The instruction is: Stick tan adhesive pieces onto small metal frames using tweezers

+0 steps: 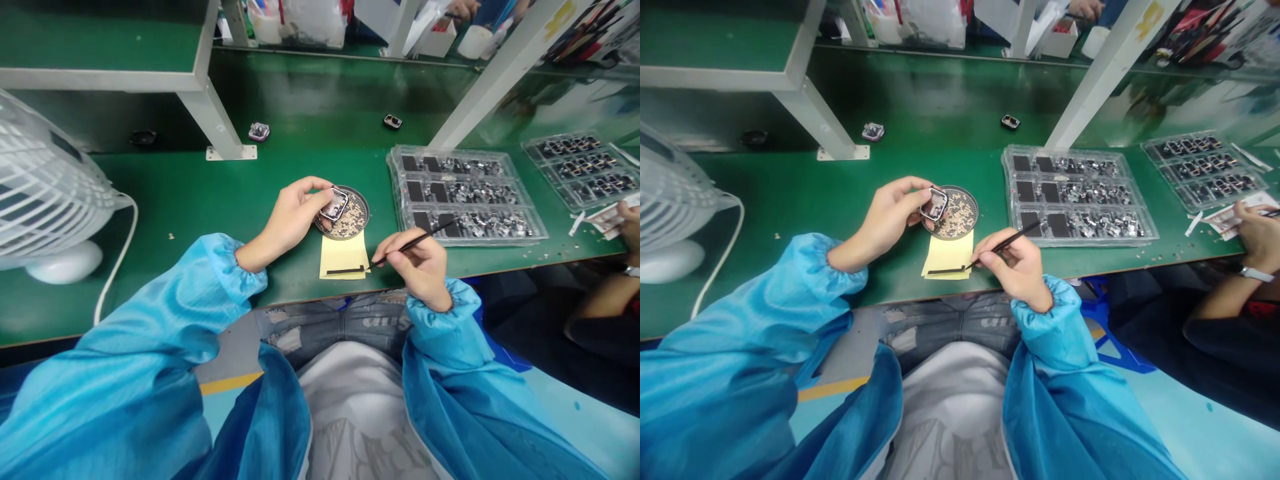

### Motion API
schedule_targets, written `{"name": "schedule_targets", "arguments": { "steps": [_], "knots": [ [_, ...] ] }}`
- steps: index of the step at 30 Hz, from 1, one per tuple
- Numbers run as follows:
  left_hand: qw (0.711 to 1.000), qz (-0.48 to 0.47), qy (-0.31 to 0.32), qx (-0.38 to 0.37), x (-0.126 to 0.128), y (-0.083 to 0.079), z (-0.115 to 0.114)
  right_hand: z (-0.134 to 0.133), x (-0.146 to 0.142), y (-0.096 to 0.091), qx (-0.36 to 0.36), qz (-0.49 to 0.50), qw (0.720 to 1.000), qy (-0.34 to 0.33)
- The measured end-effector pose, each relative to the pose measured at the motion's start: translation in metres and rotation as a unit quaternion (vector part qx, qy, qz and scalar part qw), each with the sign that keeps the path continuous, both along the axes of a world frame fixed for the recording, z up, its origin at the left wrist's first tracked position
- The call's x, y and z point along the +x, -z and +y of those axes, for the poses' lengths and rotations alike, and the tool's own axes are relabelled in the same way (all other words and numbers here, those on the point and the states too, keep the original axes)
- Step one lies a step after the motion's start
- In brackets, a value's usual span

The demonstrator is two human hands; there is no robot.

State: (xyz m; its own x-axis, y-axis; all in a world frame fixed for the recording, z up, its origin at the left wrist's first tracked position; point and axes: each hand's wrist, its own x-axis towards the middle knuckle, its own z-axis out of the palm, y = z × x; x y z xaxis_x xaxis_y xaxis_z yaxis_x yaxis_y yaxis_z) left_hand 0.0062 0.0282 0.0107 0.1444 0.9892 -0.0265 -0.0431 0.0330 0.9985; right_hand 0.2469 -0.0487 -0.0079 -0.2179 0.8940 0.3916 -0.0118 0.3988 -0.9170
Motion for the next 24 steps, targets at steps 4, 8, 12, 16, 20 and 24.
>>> {"name": "schedule_targets", "arguments": {
  "steps": [4,8,12,16,20,24],
  "knots": [
    [1.000,0.013,0.012,0.004,-0.002,-0.005,-0.011,0.018,-0.016,-0.009,0.109,0.038,0.988,0.101],
    [0.998,0.031,0.047,0.004,0.002,-0.005,-0.022,0.034,-0.030,-0.002,0.200,0.027,0.968,0.152],
    [0.997,0.044,0.057,-0.017,0.008,-0.002,-0.030,0.033,-0.031,0.007,0.239,0.021,0.956,0.168],
    [0.997,0.050,0.054,-0.022,0.010,0.003,-0.032,0.030,-0.027,0.008,0.236,-0.006,0.955,0.178],
    [0.997,0.046,0.063,-0.023,0.008,0.008,-0.030,0.032,-0.027,0.006,0.251,-0.044,0.957,0.141],
    [0.996,0.052,0.069,-0.016,0.006,0.013,-0.029,0.033,-0.027,0.005,0.236,-0.069,0.961,0.126]
  ]
}}
